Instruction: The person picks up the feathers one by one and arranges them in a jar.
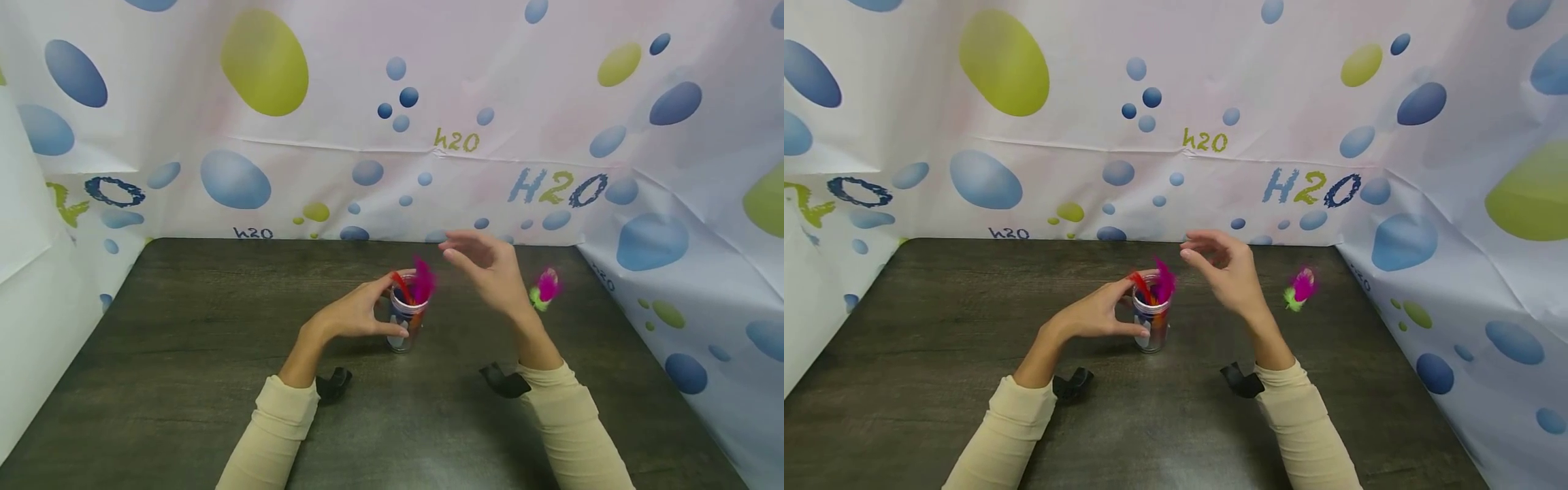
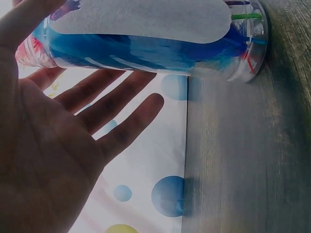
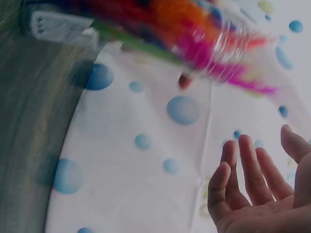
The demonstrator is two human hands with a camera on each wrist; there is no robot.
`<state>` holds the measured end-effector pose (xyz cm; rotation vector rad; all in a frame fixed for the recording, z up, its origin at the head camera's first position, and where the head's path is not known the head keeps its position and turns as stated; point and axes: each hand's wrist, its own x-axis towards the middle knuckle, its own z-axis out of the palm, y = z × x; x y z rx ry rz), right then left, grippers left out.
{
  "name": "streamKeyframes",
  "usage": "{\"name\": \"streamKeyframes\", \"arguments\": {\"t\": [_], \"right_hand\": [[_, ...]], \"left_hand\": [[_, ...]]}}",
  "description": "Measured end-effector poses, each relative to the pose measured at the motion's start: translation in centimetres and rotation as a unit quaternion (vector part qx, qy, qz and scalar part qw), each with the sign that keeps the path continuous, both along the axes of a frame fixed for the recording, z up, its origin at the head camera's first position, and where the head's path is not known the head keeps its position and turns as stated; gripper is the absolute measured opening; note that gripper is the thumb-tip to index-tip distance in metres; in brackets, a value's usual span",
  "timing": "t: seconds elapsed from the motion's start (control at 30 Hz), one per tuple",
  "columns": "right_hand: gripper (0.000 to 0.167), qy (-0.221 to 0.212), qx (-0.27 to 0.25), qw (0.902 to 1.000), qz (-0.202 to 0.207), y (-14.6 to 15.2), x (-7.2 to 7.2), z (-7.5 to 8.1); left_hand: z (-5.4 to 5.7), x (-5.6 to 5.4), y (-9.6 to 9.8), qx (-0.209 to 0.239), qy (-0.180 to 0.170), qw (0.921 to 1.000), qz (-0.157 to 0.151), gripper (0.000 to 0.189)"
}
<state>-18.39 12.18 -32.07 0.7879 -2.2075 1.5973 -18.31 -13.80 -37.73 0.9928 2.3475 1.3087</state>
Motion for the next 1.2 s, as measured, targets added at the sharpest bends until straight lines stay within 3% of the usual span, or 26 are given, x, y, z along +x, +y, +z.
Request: {"name": "streamKeyframes", "arguments": {"t": [0.2,0.33,0.43,0.67,0.8,0.9,1.0,1.1,1.2], "right_hand": [[0.028,-0.063,-0.057,0.9962,-0.021,3.1,-0.6,-1.1],[0.022,-0.107,-0.078,0.9896,-0.056,5.5,-1.1,-1.9],[0.018,-0.139,-0.09,0.9818,-0.093,7.4,-1.5,-2.6],[0.007,-0.208,-0.113,0.9531,-0.188,11.6,-2.7,-4.6],[0.006,-0.223,-0.083,0.9415,-0.238,13.2,-3.5,-5.5],[0.015,-0.231,-0.024,0.9311,-0.281,14.1,-4.2,-6.0],[0.032,-0.249,0.048,0.9121,-0.322,14.7,-4.7,-6.5],[0.037,-0.263,0.095,0.8929,-0.353,15.5,-5.3,-7.0],[0.035,-0.255,0.104,0.8878,-0.369,16.4,-6.0,-7.6]], "left_hand": [[0.2,0.0,0.0,-0.002,-0.004,1.0,0.006,0.082],[0.3,-0.1,0.1,0.001,-0.003,1.0,0.003,0.082],[0.2,-0.1,0.1,0.004,0.001,1.0,0.0,0.085],[0.2,0.1,0.1,0.008,0.006,0.9999,-0.008,0.089],[0.2,0.1,0.1,0.006,0.006,1.0,-0.005,0.086],[0.1,0.0,0.2,0.004,0.005,1.0,-0.004,0.083],[0.0,-0.1,0.2,0.002,0.002,1.0,-0.002,0.081],[0.0,-0.2,0.2,0.002,0.0,1.0,-0.002,0.082],[0.0,-0.2,0.3,0.002,-0.001,1.0,-0.002,0.084]]}}
